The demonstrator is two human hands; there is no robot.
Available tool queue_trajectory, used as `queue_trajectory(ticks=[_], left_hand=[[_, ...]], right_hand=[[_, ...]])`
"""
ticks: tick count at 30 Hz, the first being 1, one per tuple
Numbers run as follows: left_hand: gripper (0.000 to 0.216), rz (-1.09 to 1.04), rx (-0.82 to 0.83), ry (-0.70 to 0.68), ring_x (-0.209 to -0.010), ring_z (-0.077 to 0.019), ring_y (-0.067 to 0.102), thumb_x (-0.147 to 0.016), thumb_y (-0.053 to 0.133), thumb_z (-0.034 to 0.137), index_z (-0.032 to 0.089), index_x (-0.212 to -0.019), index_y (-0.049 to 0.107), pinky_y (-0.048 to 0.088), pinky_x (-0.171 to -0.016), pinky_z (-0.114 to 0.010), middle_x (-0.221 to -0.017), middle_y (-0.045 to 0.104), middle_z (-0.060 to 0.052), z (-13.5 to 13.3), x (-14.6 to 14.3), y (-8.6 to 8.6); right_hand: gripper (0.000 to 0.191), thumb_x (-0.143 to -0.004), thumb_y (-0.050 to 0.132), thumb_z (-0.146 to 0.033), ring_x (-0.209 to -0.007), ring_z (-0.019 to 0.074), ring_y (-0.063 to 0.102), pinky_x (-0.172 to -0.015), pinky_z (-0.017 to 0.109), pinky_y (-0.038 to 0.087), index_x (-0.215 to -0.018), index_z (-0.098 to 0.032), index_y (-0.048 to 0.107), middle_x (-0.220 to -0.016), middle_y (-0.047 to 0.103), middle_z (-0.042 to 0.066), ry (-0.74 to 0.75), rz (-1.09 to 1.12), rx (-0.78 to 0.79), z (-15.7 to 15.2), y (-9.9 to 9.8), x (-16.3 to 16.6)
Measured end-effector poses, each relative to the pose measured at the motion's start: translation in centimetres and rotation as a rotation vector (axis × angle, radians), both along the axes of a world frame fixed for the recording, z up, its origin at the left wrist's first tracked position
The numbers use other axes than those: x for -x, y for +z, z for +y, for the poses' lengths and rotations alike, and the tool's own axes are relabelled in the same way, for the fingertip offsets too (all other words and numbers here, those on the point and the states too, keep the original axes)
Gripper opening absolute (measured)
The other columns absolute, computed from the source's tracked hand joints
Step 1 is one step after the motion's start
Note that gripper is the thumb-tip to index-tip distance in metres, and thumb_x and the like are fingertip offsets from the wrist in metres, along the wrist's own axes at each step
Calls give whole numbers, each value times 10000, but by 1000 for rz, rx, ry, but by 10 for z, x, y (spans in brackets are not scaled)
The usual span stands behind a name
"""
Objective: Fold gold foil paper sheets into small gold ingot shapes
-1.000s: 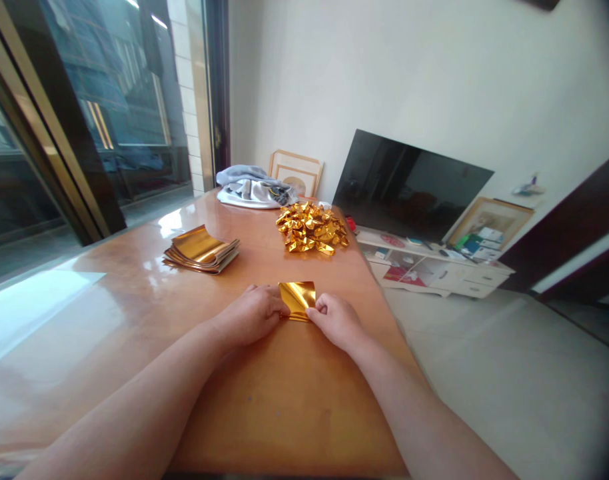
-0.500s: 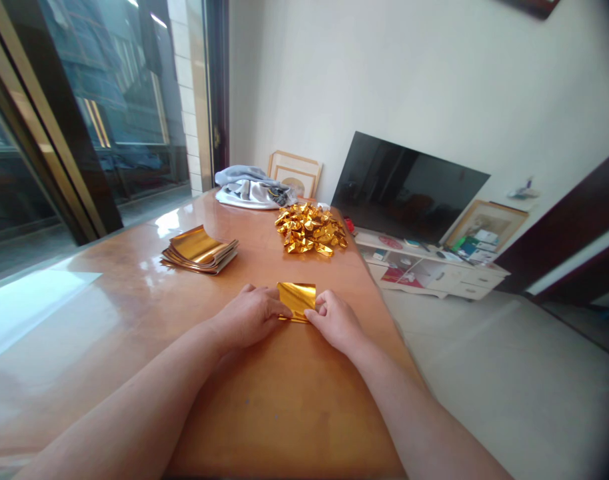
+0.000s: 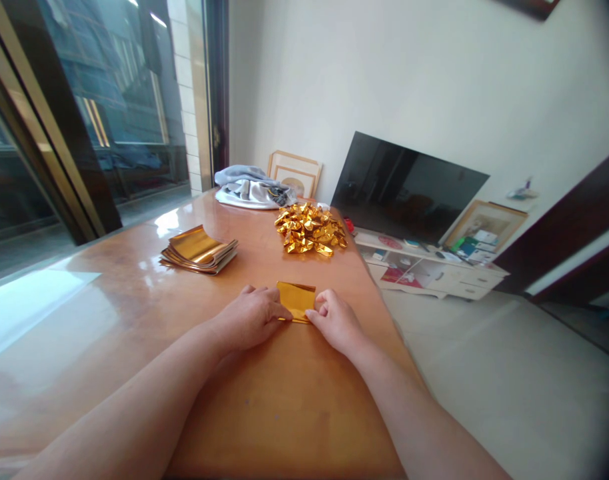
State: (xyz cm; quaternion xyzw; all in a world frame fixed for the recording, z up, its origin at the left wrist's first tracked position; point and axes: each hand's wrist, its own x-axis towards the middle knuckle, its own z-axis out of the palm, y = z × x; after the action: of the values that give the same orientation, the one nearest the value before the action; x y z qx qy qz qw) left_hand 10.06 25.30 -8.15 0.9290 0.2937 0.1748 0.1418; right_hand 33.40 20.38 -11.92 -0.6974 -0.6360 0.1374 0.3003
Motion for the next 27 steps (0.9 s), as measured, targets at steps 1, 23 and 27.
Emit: queue_trajectory(ticks=[1,23,27], left_hand=[[234,9,-5,-18,-908,-224,610,-908,551,305,348,-963,774,396,-891,-347,-953,669,-45,0,0,0],[295,125,-141,-68,-894,-206,581,-931,493,222,349,-1052,730,354,-809,-359,-938,619,-32,-6,-4,2],[311,143,-148,-72,-889,-209,584,-955,483,269,396,-1122,712,344,-801,-362,-940,611,-29,-6,-3,3]], right_hand=[[243,-818,703,-348,-648,152,597,-585,245,370,-980,-238,558,-731,640,-31,0,-2,2,0,0,0],[232,-831,677,-375,-639,142,581,-591,237,386,-983,-230,577,-723,632,-37,16,0,-9,-2,4,1],[225,-829,672,-373,-636,142,578,-591,236,391,-977,-229,584,-718,634,-37,15,-1,-14,-2,1,1]])
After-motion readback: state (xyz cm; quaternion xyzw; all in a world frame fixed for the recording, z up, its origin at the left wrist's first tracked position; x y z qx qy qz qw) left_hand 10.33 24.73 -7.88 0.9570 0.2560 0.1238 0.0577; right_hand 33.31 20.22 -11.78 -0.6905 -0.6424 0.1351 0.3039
